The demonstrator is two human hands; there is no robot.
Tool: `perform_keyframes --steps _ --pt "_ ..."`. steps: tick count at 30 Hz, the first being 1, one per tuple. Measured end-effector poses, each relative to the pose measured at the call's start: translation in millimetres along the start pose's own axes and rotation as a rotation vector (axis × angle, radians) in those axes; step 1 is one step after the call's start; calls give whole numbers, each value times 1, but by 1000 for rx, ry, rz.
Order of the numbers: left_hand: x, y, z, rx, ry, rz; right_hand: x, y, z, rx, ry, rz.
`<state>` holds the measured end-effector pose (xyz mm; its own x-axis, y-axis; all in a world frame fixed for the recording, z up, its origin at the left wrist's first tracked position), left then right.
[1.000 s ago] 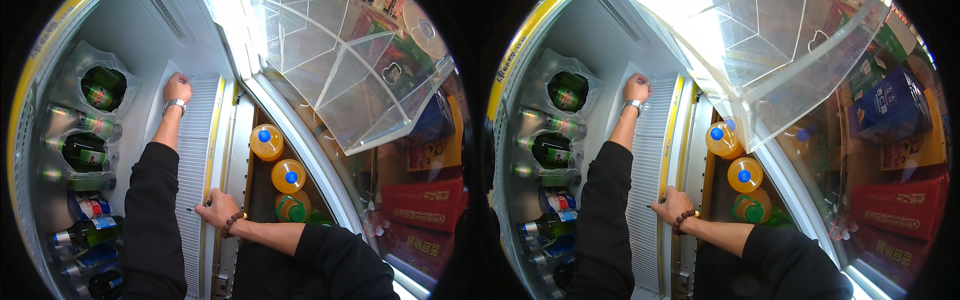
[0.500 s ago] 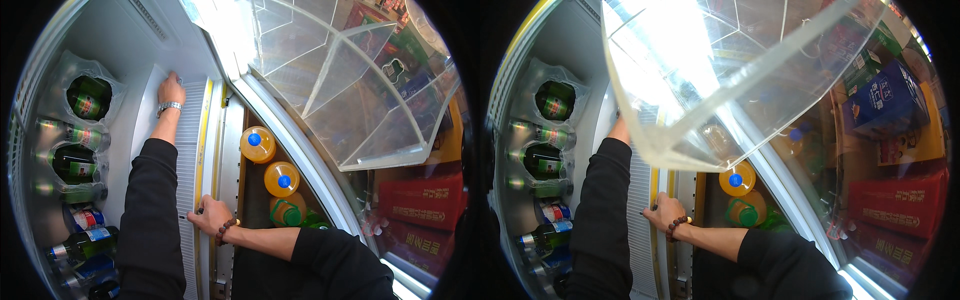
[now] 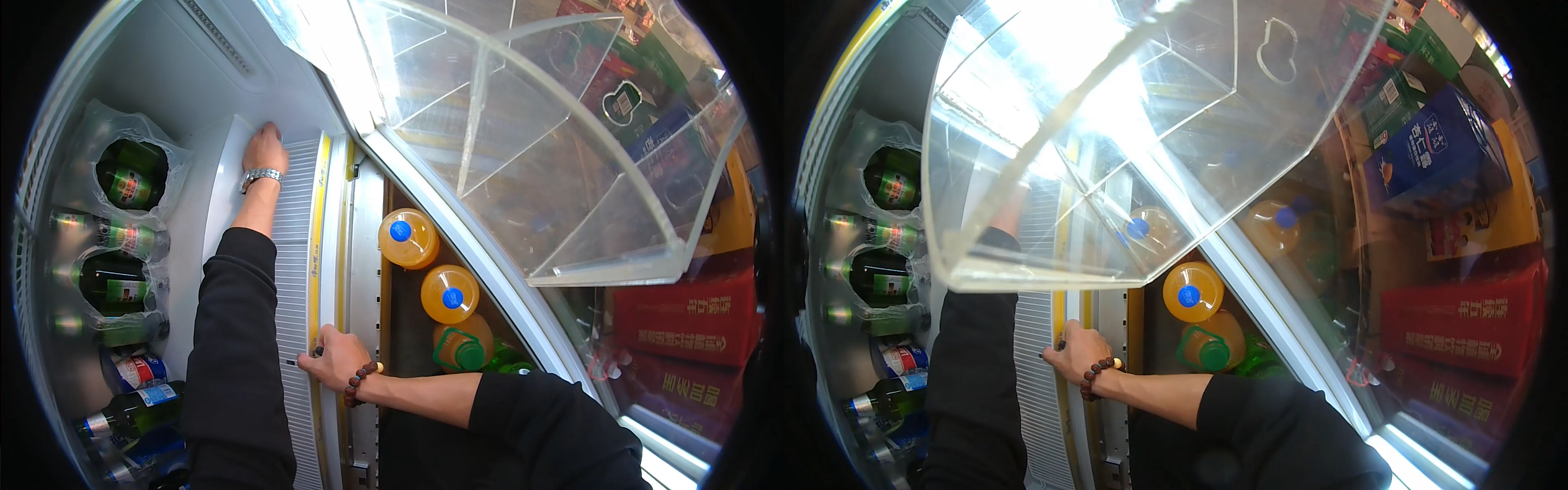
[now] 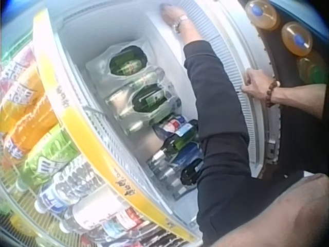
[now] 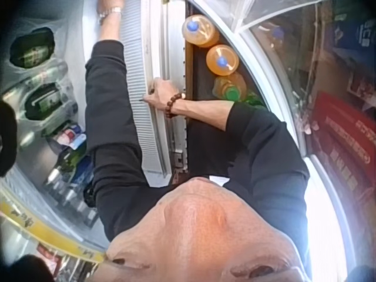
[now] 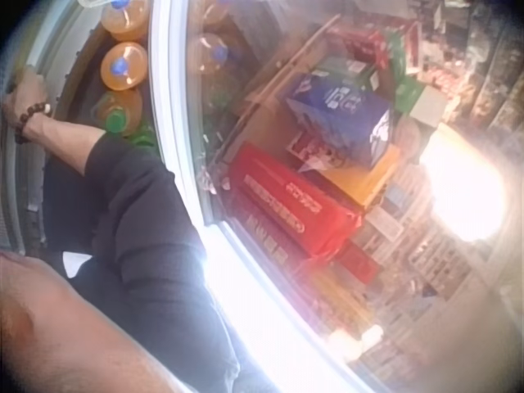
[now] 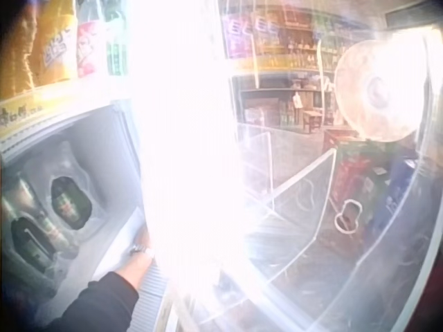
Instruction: The person uses a screwdriver to remove and reinstall screws on the interior panel of a commercial refrigerator. After securing the panel, they place several beverage bottles back into the fridge and close the door.
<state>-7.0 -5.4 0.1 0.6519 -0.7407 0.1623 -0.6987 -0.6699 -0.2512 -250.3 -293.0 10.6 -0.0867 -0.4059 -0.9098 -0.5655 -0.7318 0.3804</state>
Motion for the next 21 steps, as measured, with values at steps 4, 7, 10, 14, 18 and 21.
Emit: perform_keyframes --steps 4,7,10,14,18,21 --pt "0 -1 3 23 -8 35 1 -1 1 24 26 -19" --pt "-1 -3 5 41 -8 57 2 -1 1 22 30 -14" --pt "-5 -5 7 48 -13 86 0 0 0 22 21 -11" --pt "-9 -6 11 67 10 86 -3 0 -3 0 16 -9" --pt "-8 -8 13 79 -20 94 -5 1 -6 -34 6 3" --pt "-5 -8 13 77 -31 74 -6 1 -7 -33 4 -7"
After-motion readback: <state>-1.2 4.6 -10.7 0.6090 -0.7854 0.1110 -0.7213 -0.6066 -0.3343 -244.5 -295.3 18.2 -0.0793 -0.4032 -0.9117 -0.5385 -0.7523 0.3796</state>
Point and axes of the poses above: each hand's wrist, its own y-axis away from the middle knuckle, its own z-axis out of the palm, x = y × z, the point moved 1 cm from there along -y, towards the middle knuckle, and after that the axes turned 12 degrees about -z, right-handed, at the moved point
